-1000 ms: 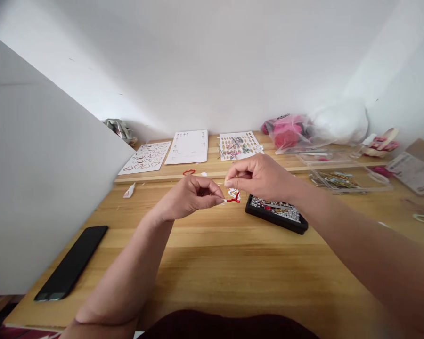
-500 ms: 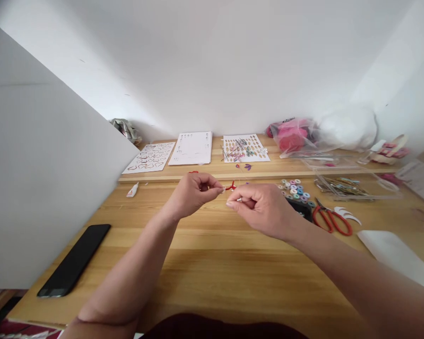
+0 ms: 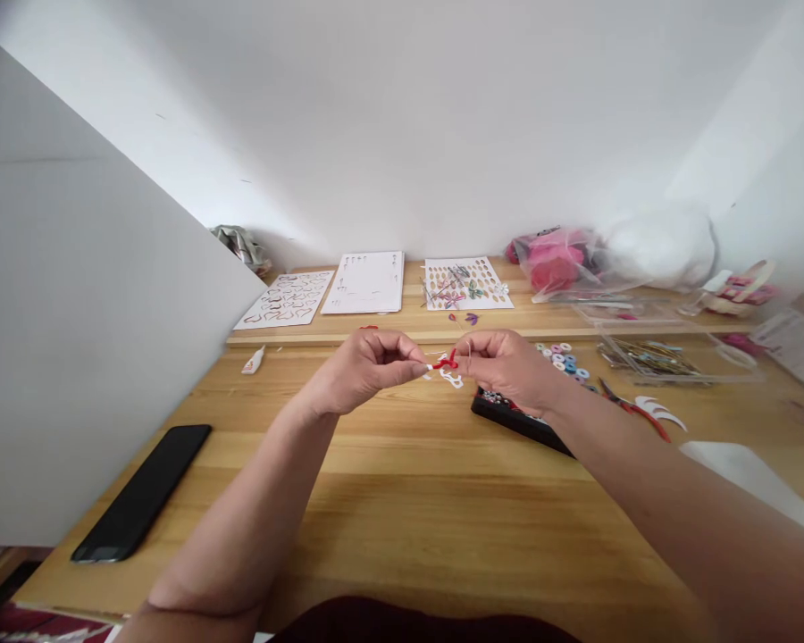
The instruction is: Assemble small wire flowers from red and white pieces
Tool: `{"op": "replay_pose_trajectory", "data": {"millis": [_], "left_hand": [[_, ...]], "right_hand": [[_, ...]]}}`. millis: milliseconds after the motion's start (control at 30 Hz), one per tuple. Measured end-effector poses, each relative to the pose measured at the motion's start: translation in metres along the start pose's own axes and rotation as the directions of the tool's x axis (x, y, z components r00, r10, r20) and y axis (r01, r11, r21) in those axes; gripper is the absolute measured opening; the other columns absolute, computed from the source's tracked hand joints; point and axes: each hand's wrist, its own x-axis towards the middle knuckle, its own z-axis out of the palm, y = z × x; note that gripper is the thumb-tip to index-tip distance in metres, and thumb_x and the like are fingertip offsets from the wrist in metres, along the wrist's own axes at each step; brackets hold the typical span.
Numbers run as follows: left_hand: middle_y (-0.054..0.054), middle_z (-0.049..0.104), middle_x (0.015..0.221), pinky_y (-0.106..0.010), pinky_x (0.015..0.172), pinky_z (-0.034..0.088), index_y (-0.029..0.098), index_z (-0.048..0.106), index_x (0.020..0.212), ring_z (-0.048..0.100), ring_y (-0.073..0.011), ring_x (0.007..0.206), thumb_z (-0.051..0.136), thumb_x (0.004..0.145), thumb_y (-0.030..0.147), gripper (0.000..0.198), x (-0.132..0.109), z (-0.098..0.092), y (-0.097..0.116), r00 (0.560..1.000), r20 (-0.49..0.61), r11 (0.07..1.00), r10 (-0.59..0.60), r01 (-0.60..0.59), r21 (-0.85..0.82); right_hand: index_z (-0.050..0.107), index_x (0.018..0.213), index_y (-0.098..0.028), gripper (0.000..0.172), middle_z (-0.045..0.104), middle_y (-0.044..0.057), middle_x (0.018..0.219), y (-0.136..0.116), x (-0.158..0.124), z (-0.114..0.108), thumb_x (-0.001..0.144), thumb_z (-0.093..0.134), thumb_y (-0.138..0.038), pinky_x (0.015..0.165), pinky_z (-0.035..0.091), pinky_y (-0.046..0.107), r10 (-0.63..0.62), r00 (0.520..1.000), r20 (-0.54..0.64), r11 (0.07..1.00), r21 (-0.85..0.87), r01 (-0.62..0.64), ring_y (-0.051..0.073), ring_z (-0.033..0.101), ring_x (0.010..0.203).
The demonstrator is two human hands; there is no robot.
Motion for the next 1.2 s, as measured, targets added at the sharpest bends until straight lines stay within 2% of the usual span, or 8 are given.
{"op": "replay_pose_trajectory", "data": {"millis": [100,200,300,400,533,600,733,1200], "left_hand": [[0.0,0.059,0.07,-0.022,0.057,0.034,0.013,0.067,0.079,0.046,-0.0067,0.061,0.074,0.077,0.036,0.024,0.004,-0.001,-0.006,0.99,-0.139,0.999,-0.019,0.024,0.032],[0.001,0.057,0.066,-0.022,0.053,0.03,0.013,0.067,0.079,0.043,-0.0066,0.058,0.073,0.077,0.036,0.024,0.006,0.0,-0.011,0.975,-0.219,0.991,-0.021,0.049,0.124],[0.001,0.057,0.063,-0.022,0.051,0.029,0.013,0.068,0.077,0.041,-0.0066,0.054,0.07,0.076,0.033,0.02,0.006,0.004,-0.013,0.974,-0.227,0.973,0.016,0.038,0.228],[0.002,0.057,0.06,-0.021,0.05,0.029,0.014,0.07,0.076,0.04,-0.0067,0.053,0.067,0.076,0.028,0.015,0.003,0.006,-0.01,0.984,-0.171,0.946,0.042,0.016,0.324],[0.0,0.059,0.062,-0.021,0.05,0.03,0.014,0.071,0.076,0.043,-0.0073,0.055,0.065,0.076,0.027,0.015,0.0,0.007,-0.006,0.993,-0.115,0.935,0.029,0.014,0.355],[0.0,0.06,0.062,-0.021,0.05,0.03,0.014,0.071,0.076,0.042,-0.0071,0.054,0.065,0.076,0.028,0.015,0.0,0.005,-0.005,0.991,-0.131,0.939,0.028,0.018,0.343],[0.001,0.059,0.064,-0.021,0.051,0.031,0.014,0.069,0.077,0.042,-0.0066,0.055,0.067,0.077,0.032,0.019,0.003,0.001,-0.007,0.987,-0.16,0.956,0.015,0.033,0.292],[0.0,0.06,0.064,-0.021,0.051,0.031,0.013,0.07,0.077,0.041,-0.0063,0.055,0.065,0.078,0.029,0.016,0.002,0.004,-0.007,0.99,-0.13,0.946,0.05,-0.005,0.325]], "right_hand": [[0.067,0.074,-0.019,0.029,0.044,-0.005,0.055,0.004,-0.013,0.01,0.082,0.069,-0.046,0.047,0.024,0.025,-0.082,0.994,-0.07,0.985,-0.159,0.07,0.009,0.034,0.049],[0.07,0.075,-0.019,0.023,0.04,-0.005,0.052,0.0,-0.026,0.019,0.086,0.064,-0.038,0.048,0.024,0.026,-0.222,0.97,-0.098,0.903,-0.395,0.167,0.009,0.032,0.049],[0.072,0.077,-0.02,0.017,0.039,-0.006,0.05,-0.007,-0.032,0.025,0.087,0.062,-0.029,0.05,0.026,0.026,-0.392,0.919,-0.037,0.754,-0.585,0.298,0.009,0.034,0.048],[0.071,0.079,-0.02,0.015,0.046,-0.004,0.052,-0.019,-0.032,0.023,0.088,0.06,-0.025,0.053,0.03,0.027,-0.493,0.869,0.037,0.638,-0.664,0.39,0.009,0.038,0.049],[0.072,0.081,-0.023,0.013,0.053,-0.004,0.053,-0.036,-0.027,0.013,0.088,0.061,-0.026,0.055,0.033,0.027,-0.491,0.868,0.071,0.61,-0.684,0.401,0.011,0.043,0.051],[0.072,0.081,-0.023,0.014,0.059,-0.003,0.058,-0.041,-0.025,0.008,0.088,0.06,-0.025,0.056,0.034,0.027,-0.464,0.873,0.153,0.594,-0.677,0.435,0.011,0.047,0.052],[0.072,0.082,-0.023,0.017,0.069,0.0,0.072,-0.04,-0.025,0.005,0.091,0.057,-0.022,0.061,0.037,0.029,-0.463,0.839,0.287,0.527,-0.672,0.521,0.013,0.056,0.062],[0.069,0.08,-0.024,0.018,0.067,0.001,0.069,-0.036,-0.036,0.009,0.09,0.056,-0.02,0.064,0.039,0.032,-0.517,0.811,0.272,0.432,-0.736,0.522,0.017,0.059,0.065]]}}
